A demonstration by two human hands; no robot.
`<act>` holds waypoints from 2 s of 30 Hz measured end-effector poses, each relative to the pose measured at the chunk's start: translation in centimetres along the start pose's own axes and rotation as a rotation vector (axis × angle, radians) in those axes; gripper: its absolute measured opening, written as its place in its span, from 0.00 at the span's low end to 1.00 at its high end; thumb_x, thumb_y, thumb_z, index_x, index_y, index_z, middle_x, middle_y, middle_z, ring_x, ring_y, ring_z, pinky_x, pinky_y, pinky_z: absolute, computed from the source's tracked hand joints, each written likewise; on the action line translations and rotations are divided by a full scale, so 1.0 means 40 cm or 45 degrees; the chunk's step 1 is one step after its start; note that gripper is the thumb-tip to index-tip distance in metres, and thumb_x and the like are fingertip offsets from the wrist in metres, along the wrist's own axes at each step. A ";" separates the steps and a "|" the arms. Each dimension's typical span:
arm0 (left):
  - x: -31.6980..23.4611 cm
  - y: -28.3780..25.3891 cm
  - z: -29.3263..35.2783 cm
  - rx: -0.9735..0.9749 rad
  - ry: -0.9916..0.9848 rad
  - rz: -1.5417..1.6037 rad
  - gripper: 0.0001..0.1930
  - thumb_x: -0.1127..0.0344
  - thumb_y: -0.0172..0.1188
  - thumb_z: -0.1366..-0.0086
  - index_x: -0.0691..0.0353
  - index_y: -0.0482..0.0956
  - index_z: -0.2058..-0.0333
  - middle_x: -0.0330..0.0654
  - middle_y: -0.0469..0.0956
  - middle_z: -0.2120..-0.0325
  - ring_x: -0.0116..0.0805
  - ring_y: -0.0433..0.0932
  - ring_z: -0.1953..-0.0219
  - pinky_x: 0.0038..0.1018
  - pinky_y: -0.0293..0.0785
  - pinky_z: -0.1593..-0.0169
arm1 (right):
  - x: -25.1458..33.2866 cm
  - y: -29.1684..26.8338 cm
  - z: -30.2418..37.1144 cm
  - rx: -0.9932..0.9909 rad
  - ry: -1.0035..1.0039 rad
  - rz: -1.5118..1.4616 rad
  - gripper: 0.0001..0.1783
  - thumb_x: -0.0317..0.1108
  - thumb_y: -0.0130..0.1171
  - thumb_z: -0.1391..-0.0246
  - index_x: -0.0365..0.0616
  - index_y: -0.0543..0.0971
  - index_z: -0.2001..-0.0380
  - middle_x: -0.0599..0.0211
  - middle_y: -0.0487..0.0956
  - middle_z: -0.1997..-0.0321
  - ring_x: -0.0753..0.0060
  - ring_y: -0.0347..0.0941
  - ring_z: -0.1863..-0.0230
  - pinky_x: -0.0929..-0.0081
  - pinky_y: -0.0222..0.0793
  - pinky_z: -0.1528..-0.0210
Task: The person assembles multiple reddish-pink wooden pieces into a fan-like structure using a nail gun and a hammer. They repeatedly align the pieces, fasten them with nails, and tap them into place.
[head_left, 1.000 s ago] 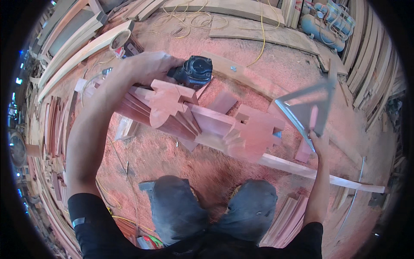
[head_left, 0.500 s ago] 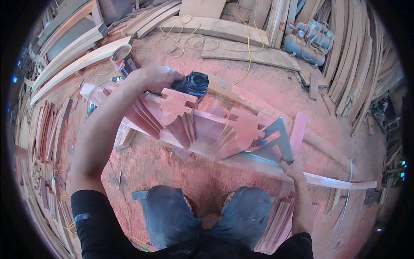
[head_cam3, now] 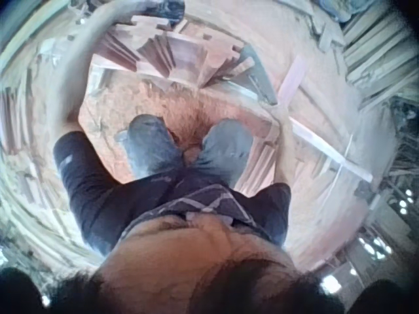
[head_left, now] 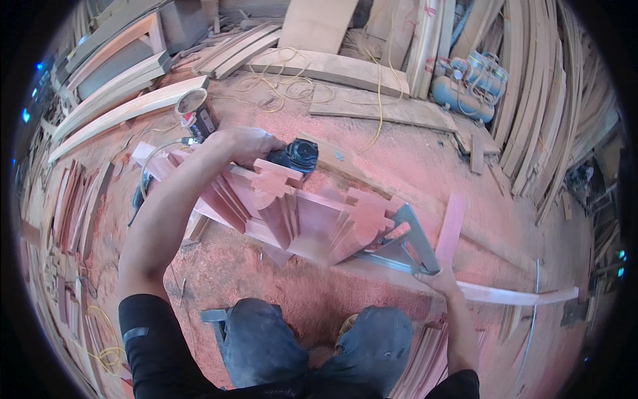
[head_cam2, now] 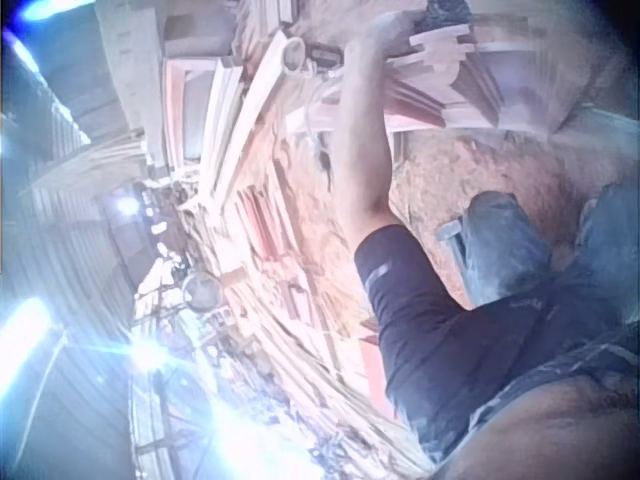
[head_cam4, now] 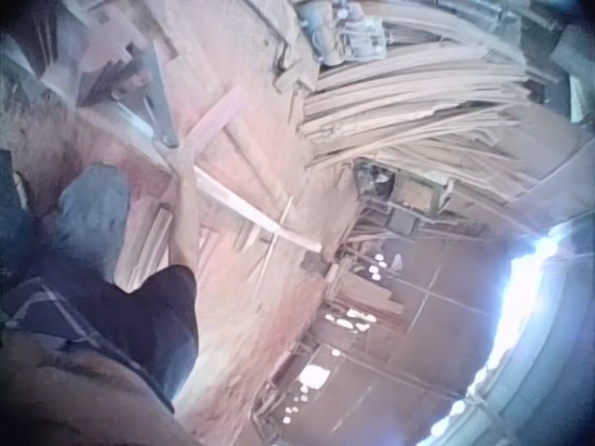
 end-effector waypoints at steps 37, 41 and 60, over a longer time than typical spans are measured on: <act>-0.373 -0.137 0.335 -1.106 0.128 -0.684 0.28 0.58 0.62 0.31 0.48 0.72 0.33 0.38 0.81 0.66 0.41 0.88 0.62 0.37 0.85 0.61 | -0.084 0.015 -0.011 -0.175 0.070 -0.122 0.14 0.31 0.83 0.52 0.37 0.90 0.64 0.70 0.87 0.70 0.78 0.81 0.68 0.72 0.77 0.64; -0.383 -0.102 0.300 -1.078 0.160 -0.754 0.25 0.59 0.57 0.28 0.46 0.72 0.34 0.37 0.82 0.65 0.38 0.88 0.61 0.37 0.85 0.56 | -0.084 0.013 -0.011 -0.189 0.055 -0.181 0.14 0.30 0.83 0.53 0.37 0.90 0.64 0.70 0.87 0.69 0.79 0.81 0.67 0.73 0.77 0.63; -0.367 -0.088 0.300 -1.066 0.300 -0.859 0.24 0.57 0.53 0.26 0.43 0.72 0.33 0.34 0.81 0.68 0.34 0.86 0.63 0.33 0.86 0.62 | -0.097 0.016 0.004 -0.210 0.084 -0.014 0.15 0.32 0.85 0.55 0.38 0.90 0.65 0.65 0.88 0.69 0.73 0.83 0.68 0.69 0.78 0.63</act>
Point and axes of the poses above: each hand's wrist, its own z-axis away from the middle knuckle, its own y-axis out of the palm, x = y × z, the point moved 6 cm from there along -z, towards the middle knuckle
